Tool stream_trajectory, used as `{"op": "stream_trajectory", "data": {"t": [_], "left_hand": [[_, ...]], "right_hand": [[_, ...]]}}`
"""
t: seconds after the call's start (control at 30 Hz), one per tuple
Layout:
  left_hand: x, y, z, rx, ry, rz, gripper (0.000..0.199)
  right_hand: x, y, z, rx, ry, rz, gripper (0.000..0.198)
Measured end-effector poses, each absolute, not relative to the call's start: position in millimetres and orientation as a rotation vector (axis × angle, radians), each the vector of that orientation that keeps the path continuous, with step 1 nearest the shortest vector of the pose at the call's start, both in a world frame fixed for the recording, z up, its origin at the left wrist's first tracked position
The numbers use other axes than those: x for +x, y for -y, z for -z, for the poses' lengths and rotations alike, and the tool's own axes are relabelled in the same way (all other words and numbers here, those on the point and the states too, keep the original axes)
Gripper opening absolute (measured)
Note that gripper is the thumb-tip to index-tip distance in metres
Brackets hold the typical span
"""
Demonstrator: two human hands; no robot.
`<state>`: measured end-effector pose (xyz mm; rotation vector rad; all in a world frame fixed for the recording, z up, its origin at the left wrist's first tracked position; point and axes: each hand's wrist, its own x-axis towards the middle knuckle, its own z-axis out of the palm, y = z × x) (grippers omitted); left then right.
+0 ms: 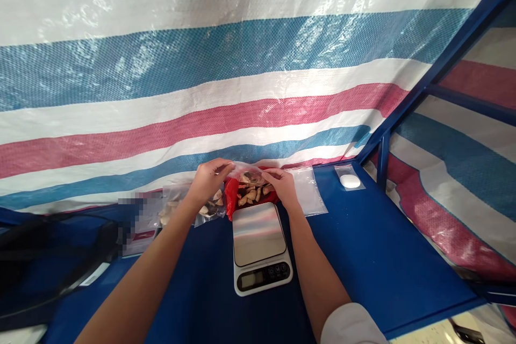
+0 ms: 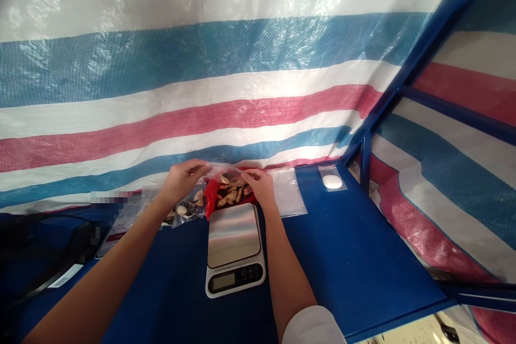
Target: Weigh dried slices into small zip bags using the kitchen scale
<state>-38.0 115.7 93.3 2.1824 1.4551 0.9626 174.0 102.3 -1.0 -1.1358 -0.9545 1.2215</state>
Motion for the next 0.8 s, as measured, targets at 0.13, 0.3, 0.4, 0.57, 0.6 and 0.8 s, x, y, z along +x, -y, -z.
{"op": "stream_trajectory", "data": {"t": [0.13,0.3,0.4,0.57,0.6,0.8], "left_hand": [[-35.4,-114.8,-95.8,2.208,-1.399,-0.922,0.039],[-41.0,-115.9,-101.3,2.158,-1.488,-0.937,0.037],[-40.0,-116.6,-102.5,2.156,-1.488,-0.938,0.038],[-27.6,-116.8,-101.1,2.229,-1.362,-0.877,0.044],[-26.6,-117.0,-101.2,2.229,-1.357,-0.882,0.044],[-35.7,-118.9,-109.9,2.166,-1.450,-0.961,0.042]], "right_hand": [[173.1,-100.7,-1.4,-1.042,0.986,-1.332,0.037],[175.8,-101.5,0.3,-1.099,0.934,-1.291,0.035],[174.1,-101.7,-0.4,-1.093,0.944,-1.288,0.032],[168.6,-99.6,-2.1,-1.038,0.930,-1.373,0.035],[168.3,-99.4,-2.0,-1.034,0.931,-1.390,0.036],[170.2,-101.5,-1.1,-1.081,0.930,-1.369,0.034]]}}
